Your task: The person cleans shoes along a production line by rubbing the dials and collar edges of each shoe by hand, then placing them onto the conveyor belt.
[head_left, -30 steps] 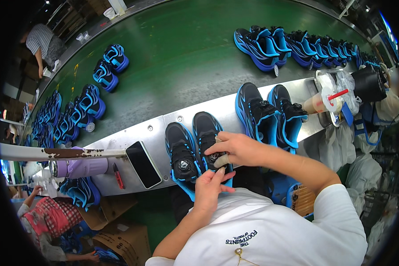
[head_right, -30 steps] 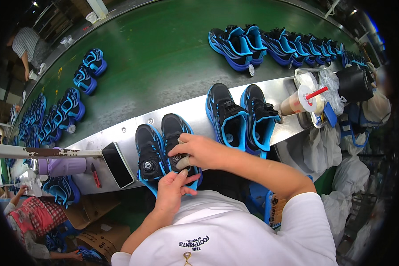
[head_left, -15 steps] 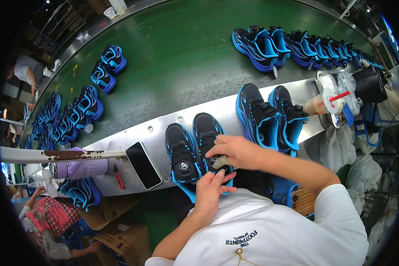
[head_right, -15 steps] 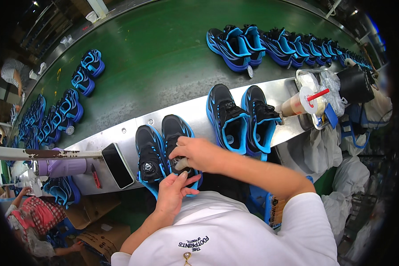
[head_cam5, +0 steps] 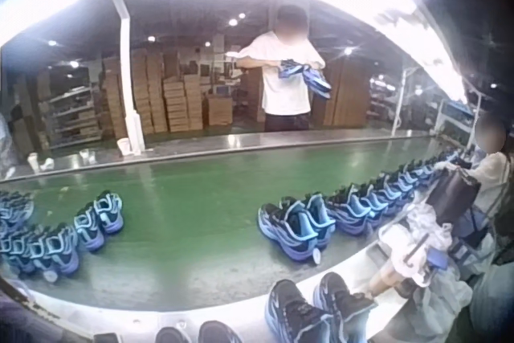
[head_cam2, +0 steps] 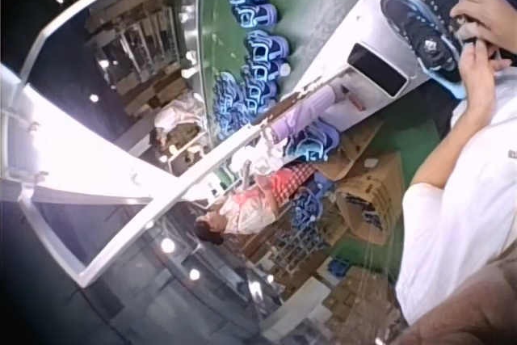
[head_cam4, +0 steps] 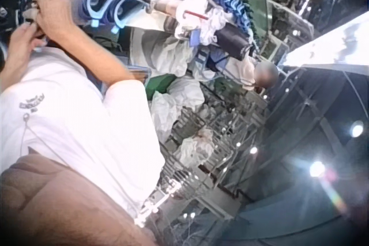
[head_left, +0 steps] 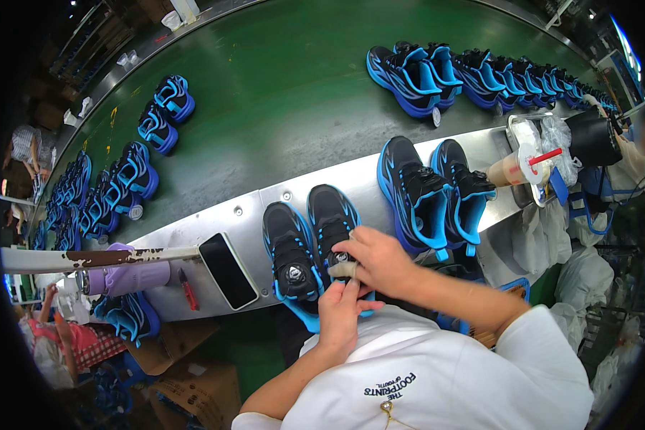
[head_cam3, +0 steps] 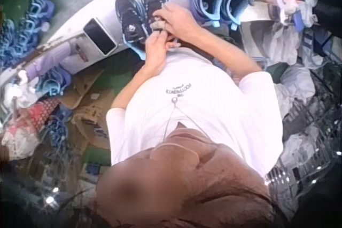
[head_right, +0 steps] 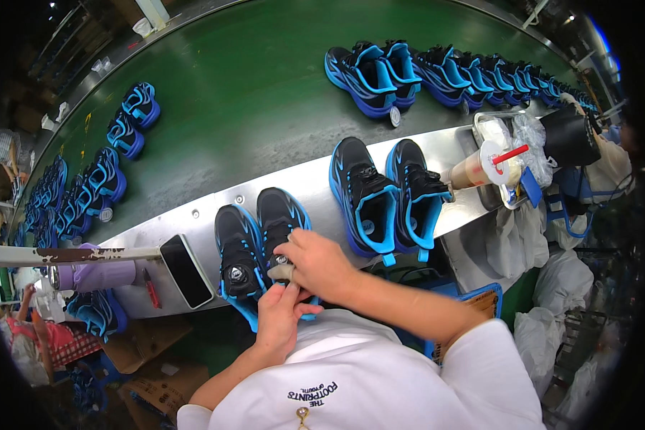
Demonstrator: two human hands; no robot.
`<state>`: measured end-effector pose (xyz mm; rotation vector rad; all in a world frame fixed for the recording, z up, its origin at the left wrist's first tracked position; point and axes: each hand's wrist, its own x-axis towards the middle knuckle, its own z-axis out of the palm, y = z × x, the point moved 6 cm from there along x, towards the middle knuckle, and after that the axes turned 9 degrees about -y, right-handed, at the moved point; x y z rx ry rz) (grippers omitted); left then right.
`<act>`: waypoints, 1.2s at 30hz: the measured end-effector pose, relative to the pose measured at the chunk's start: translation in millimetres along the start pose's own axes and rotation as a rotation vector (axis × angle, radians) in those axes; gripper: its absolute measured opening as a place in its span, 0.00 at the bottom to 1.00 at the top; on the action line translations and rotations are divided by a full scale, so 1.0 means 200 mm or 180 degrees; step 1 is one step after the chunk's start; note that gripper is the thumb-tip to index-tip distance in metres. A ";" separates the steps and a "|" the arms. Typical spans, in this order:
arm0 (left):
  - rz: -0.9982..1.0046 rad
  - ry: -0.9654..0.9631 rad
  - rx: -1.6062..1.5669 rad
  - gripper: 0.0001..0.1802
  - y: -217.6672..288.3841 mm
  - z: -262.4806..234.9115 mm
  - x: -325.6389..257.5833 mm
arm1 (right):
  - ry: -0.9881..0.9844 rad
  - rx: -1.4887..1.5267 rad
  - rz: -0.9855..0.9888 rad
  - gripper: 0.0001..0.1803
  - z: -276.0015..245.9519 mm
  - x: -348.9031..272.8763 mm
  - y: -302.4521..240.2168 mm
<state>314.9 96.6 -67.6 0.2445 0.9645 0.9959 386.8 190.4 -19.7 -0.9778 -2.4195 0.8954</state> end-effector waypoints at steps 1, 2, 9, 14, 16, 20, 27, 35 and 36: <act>-0.0051 0.0099 0.0042 0.13 0.00 -0.01 -0.01 | 0.0095 0.0073 0.0205 0.15 0.00 -0.03 -0.03; -0.0064 0.0097 0.0050 0.13 0.00 -0.01 -0.01 | 0.0101 0.0079 0.0218 0.15 0.00 -0.03 -0.02; -0.0857 -0.0852 0.1127 0.18 0.24 0.01 -0.20 | -0.0275 0.0803 0.1025 0.24 -0.21 -0.03 0.19; 0.2039 0.0055 0.5660 0.12 0.61 0.24 -0.14 | -0.0090 0.0198 -0.0089 0.40 -0.07 -0.10 0.01; 0.1929 0.0007 0.5938 0.19 0.58 0.25 -0.01 | 0.0017 0.0262 0.0069 0.40 0.03 -0.10 0.07; 0.0730 -0.0451 0.6528 0.31 0.51 0.20 0.17 | 0.0107 0.0724 0.0107 0.41 0.07 -0.12 0.12; 0.0492 -0.0917 0.6330 0.25 0.48 0.19 0.23 | 0.0127 0.0776 0.0261 0.43 0.11 -0.13 0.17; 0.1605 -0.0867 0.5951 0.19 0.53 0.24 0.12 | -0.0118 0.1057 0.0134 0.47 0.05 -0.12 0.19; 0.1606 -0.0866 0.5948 0.19 0.52 0.22 0.10 | -0.0247 0.1149 0.0156 0.47 0.03 -0.13 0.18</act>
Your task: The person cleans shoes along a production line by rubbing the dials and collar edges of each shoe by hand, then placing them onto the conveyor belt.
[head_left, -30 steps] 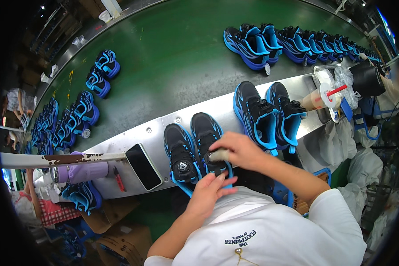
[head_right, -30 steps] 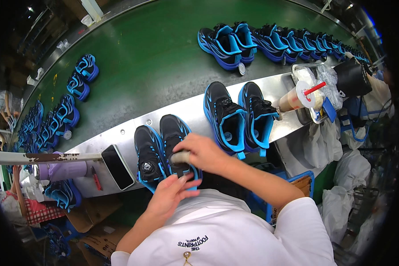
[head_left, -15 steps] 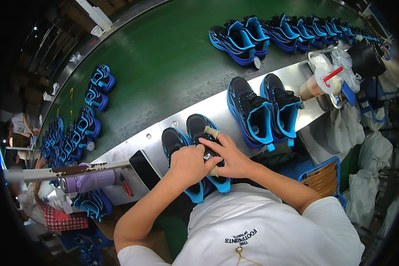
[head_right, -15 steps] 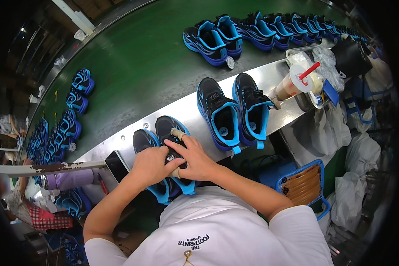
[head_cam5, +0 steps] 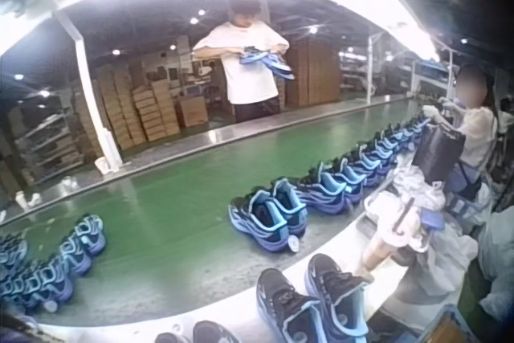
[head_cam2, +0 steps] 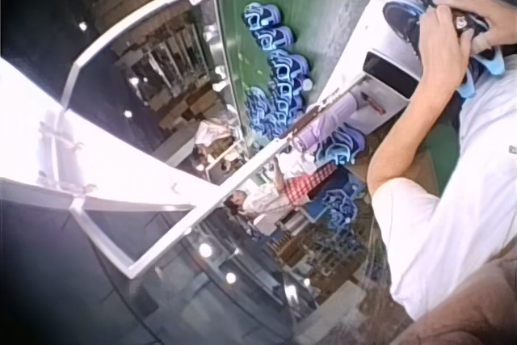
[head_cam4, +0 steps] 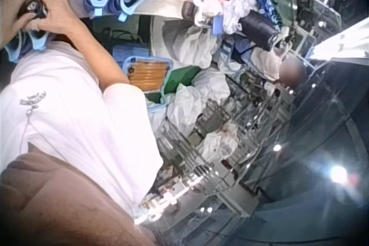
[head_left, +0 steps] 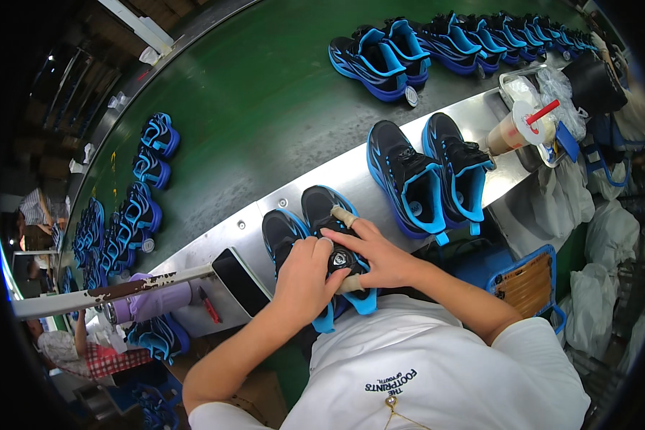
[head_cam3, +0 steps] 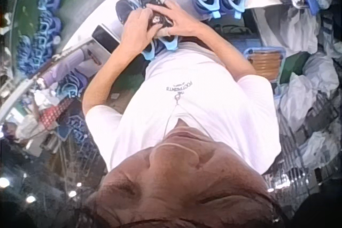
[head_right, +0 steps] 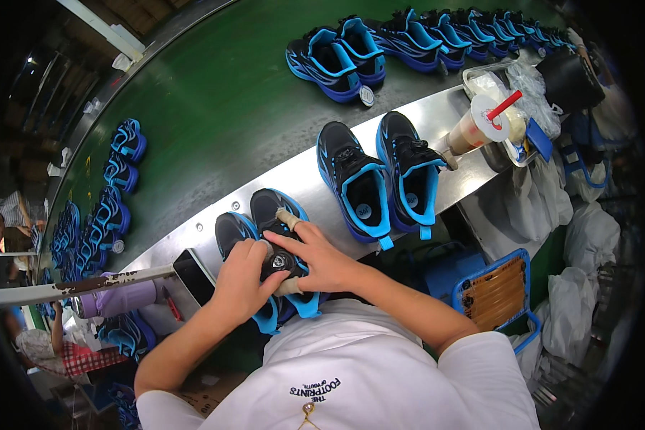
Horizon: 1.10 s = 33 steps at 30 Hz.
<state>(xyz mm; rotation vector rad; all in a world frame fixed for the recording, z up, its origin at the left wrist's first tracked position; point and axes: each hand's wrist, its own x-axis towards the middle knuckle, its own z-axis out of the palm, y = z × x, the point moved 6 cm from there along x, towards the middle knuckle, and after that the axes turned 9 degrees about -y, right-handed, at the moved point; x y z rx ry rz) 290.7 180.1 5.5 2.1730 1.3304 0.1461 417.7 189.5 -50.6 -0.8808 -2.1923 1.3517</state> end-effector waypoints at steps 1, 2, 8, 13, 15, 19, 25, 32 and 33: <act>-0.0009 0.0130 -0.0156 0.21 -0.01 0.01 -0.04 | -0.0139 0.0086 0.0034 0.48 -0.01 -0.01 -0.01; -0.0014 0.0262 -0.0314 0.23 -0.01 0.01 -0.06 | -0.0155 0.0077 0.0030 0.48 -0.03 -0.02 0.00; -0.0273 0.0706 -0.0503 0.19 -0.01 0.00 -0.04 | -0.0368 0.0331 0.0385 0.49 -0.09 -0.06 0.06; 0.0183 0.0517 -0.0915 0.15 -0.02 0.01 -0.01 | -0.0341 0.0269 0.0456 0.45 -0.08 -0.09 0.07; 0.0288 0.0422 -0.0858 0.15 -0.03 -0.01 0.00 | -0.0254 0.0356 0.0520 0.41 -0.10 -0.08 0.07; 0.0491 0.0082 -0.1072 0.16 -0.04 0.03 0.03 | -0.0035 0.0681 0.0669 0.33 -0.11 -0.03 0.07; -0.0059 0.0648 -0.0694 0.23 0.02 0.01 0.01 | -0.0085 0.0968 0.0777 0.27 -0.14 -0.07 0.11; -0.0188 0.0269 -0.1376 0.16 -0.03 0.02 0.02 | -0.0068 0.0963 0.0779 0.27 -0.13 -0.09 0.11; -0.0149 0.0236 -0.1616 0.15 -0.04 0.03 0.03 | -0.0068 0.0963 0.0781 0.27 -0.14 -0.08 0.11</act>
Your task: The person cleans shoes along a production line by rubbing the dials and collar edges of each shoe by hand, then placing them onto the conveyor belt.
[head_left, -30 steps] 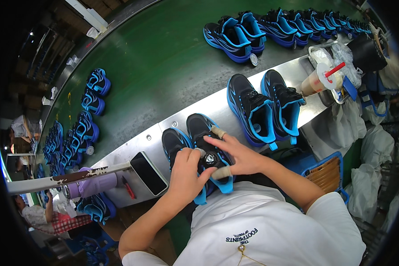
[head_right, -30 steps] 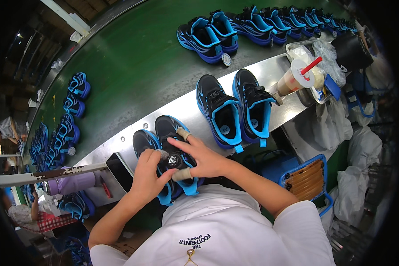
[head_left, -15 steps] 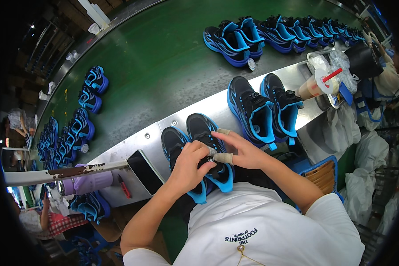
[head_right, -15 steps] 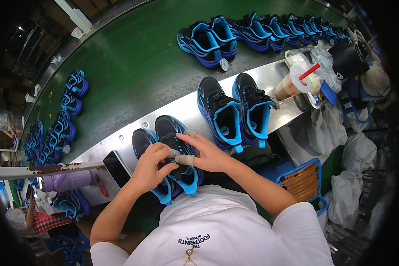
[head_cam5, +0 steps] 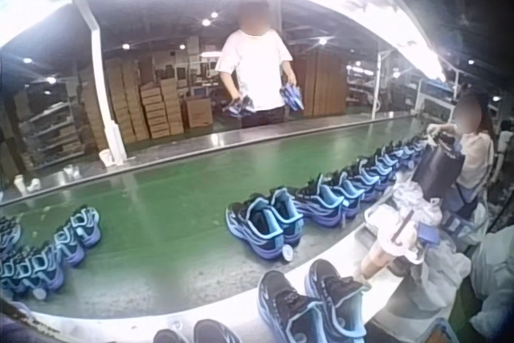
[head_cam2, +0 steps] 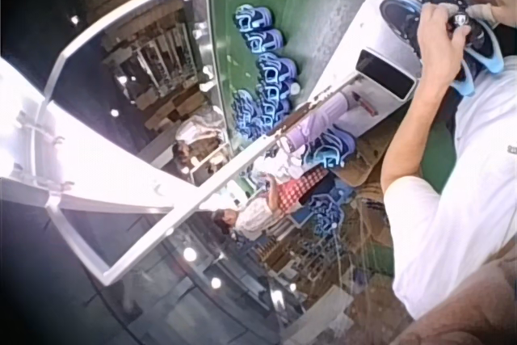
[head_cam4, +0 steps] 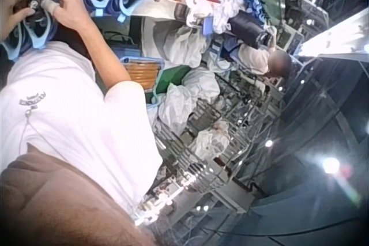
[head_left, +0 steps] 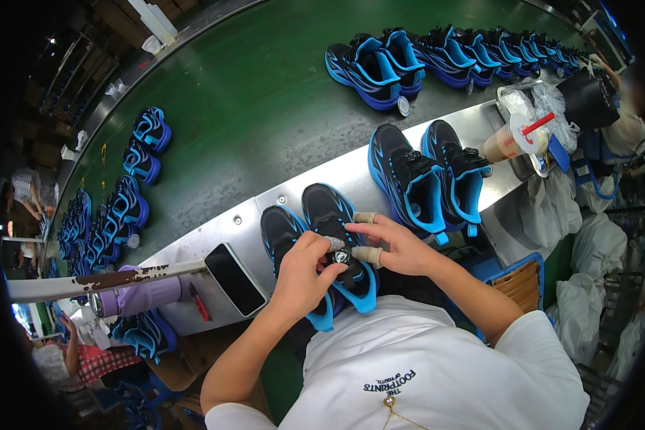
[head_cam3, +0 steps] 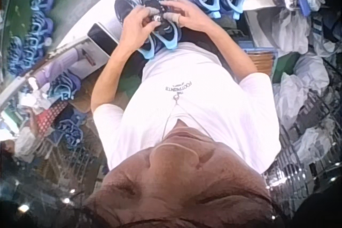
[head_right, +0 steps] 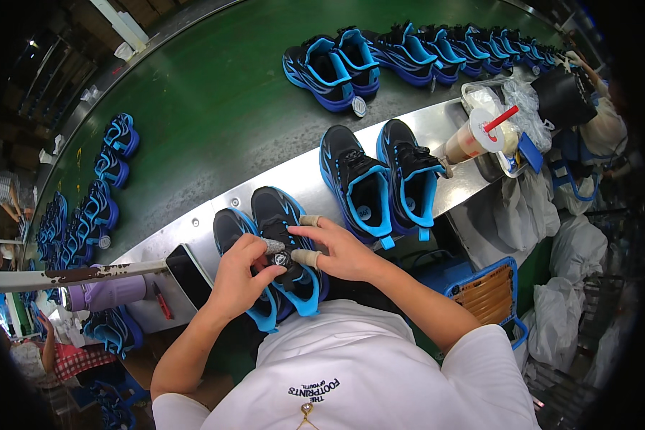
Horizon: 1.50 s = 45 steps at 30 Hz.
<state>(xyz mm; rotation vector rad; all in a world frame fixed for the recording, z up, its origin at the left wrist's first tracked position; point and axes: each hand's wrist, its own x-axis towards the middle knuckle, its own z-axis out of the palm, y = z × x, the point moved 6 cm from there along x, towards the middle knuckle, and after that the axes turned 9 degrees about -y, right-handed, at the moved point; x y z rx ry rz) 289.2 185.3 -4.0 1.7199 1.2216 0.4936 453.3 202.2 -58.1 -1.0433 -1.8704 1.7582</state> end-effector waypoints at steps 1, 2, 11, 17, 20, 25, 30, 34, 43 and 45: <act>-0.0002 0.0002 -0.0003 0.15 0.00 0.00 0.00 | -0.0051 0.0028 0.0011 0.30 -0.01 0.01 -0.02; 0.0069 -0.0035 0.0188 0.15 0.00 0.00 0.01 | -0.0102 0.0055 0.0022 0.32 0.00 0.01 -0.04; 0.0639 0.0087 0.0896 0.17 0.06 0.01 0.02 | 0.0046 -0.0846 0.0194 0.38 0.03 0.06 0.04; -0.0865 0.1010 -0.0167 0.13 -0.03 -0.16 -0.20 | 0.0321 0.0052 -0.0053 0.24 -0.06 -0.05 -0.05; 0.0227 0.0871 0.2150 0.12 0.14 -0.03 -0.15 | 0.0756 -0.0225 -0.0383 0.21 -0.12 0.07 0.02; 0.0022 0.0057 0.1975 0.15 -0.05 0.06 0.02 | 0.1445 -0.0274 -0.0815 0.18 -0.14 0.25 0.08; -0.0057 0.0034 0.2109 0.13 -0.07 0.15 0.06 | 0.1820 -0.0413 -0.0777 0.16 -0.02 0.32 0.05; 0.0076 0.0220 0.2144 0.13 -0.06 0.14 0.05 | 0.1758 -0.0403 -0.0770 0.15 -0.04 0.33 0.04; 0.0385 0.0591 0.1173 0.17 0.24 0.07 -0.13 | 0.0249 -0.0130 -0.0214 0.23 -0.10 -0.12 0.00; 0.0454 0.0468 0.1238 0.20 0.28 0.14 -0.09 | -0.0211 -0.0929 -0.0373 0.44 -0.07 -0.21 -0.02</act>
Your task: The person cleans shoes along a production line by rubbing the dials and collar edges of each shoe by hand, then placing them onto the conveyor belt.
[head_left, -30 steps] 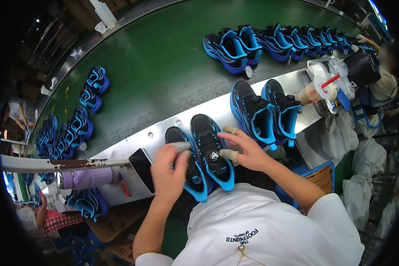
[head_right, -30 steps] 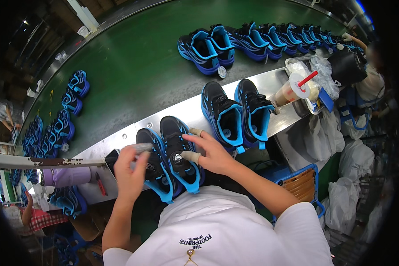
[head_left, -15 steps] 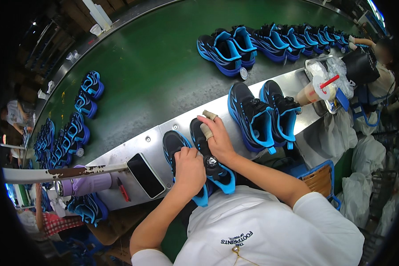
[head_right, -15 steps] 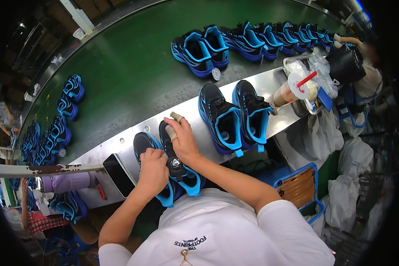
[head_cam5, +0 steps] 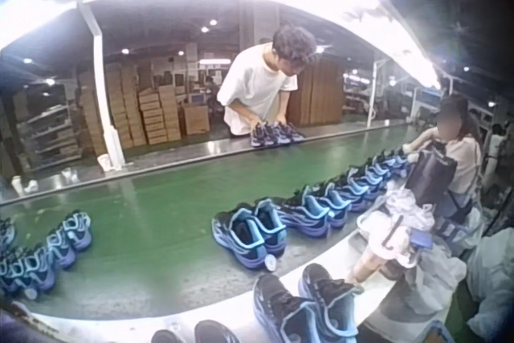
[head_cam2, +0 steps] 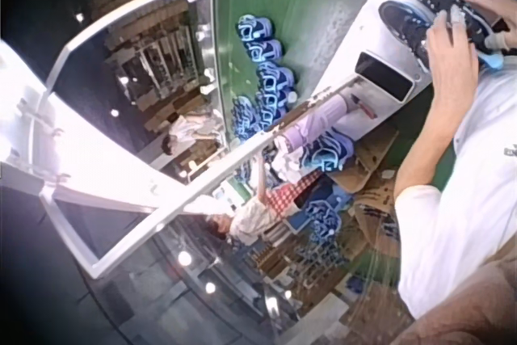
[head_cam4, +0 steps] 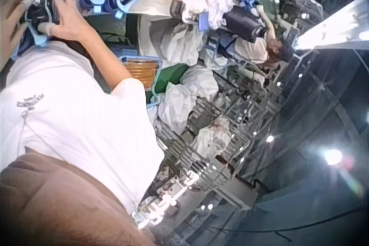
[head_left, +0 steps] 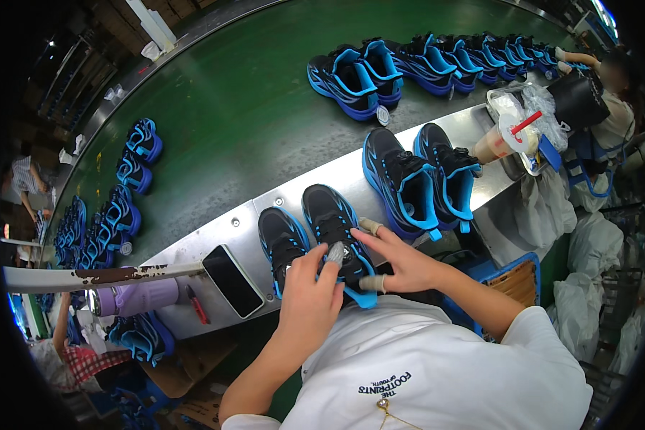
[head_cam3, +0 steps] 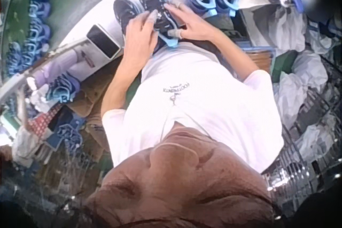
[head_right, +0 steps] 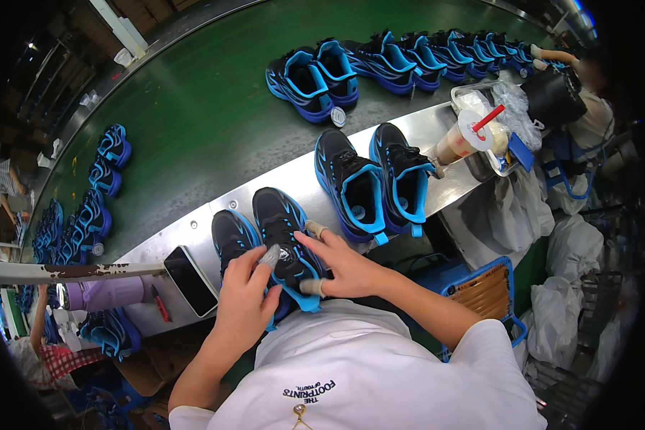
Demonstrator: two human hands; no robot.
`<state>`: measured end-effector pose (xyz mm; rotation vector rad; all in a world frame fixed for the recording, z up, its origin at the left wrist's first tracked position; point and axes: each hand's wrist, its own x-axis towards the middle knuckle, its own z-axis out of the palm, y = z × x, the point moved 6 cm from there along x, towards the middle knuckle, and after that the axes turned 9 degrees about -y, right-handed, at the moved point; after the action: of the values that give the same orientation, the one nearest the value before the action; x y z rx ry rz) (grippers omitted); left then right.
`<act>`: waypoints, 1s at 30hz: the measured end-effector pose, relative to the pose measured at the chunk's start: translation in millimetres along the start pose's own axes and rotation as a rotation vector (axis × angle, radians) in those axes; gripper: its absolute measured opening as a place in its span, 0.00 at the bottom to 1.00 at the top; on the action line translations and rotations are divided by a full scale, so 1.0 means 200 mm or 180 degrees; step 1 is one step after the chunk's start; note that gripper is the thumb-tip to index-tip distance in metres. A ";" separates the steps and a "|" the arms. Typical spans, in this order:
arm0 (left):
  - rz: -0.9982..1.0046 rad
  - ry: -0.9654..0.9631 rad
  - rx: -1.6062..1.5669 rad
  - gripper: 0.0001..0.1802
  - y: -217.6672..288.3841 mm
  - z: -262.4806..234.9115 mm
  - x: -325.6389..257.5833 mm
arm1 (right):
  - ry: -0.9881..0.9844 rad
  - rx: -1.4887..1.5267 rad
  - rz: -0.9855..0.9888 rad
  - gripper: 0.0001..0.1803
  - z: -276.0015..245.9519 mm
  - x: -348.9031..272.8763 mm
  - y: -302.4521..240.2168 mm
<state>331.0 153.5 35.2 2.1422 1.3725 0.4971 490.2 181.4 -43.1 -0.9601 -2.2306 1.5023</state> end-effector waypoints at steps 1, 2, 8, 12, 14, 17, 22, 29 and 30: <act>-0.0008 -0.0032 0.0245 0.21 0.03 0.03 0.03 | 0.0025 -0.0271 0.0148 0.47 0.00 -0.02 -0.02; -0.0002 -0.0058 0.0488 0.22 0.04 0.07 0.06 | 0.0060 -0.0553 0.0301 0.49 0.00 -0.01 -0.04; 0.0120 0.0268 0.0656 0.19 -0.01 0.26 0.11 | 0.0641 -0.0334 0.0353 0.46 0.13 0.04 0.06; -0.0195 0.0529 0.0583 0.19 0.02 0.24 0.11 | 0.0766 -0.0392 0.0258 0.44 0.12 0.04 0.04; -0.0302 0.0457 0.0469 0.19 0.07 0.18 0.11 | 0.0717 -0.0303 0.0305 0.43 0.09 0.03 0.05; -0.0258 0.0916 -0.0125 0.14 0.10 -0.05 0.00 | 0.0850 -0.0374 0.0206 0.42 0.02 0.04 0.06; -0.0877 0.1172 -0.0865 0.10 -0.25 -0.17 -0.15 | 0.0407 -0.0300 0.0770 0.38 -0.12 0.06 0.09; -0.1141 0.0277 -0.0918 0.15 -0.32 0.00 -0.04 | 0.0794 -0.0347 -0.0598 0.22 -0.24 0.09 -0.38; -0.1128 0.0182 -0.0942 0.15 -0.32 0.01 -0.02 | 0.0468 -0.0180 -0.0728 0.23 -0.16 0.15 -0.45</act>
<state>284.4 169.9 -6.4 1.6187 1.5599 0.5805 453.8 202.2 47.8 -0.7732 -2.2020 1.2356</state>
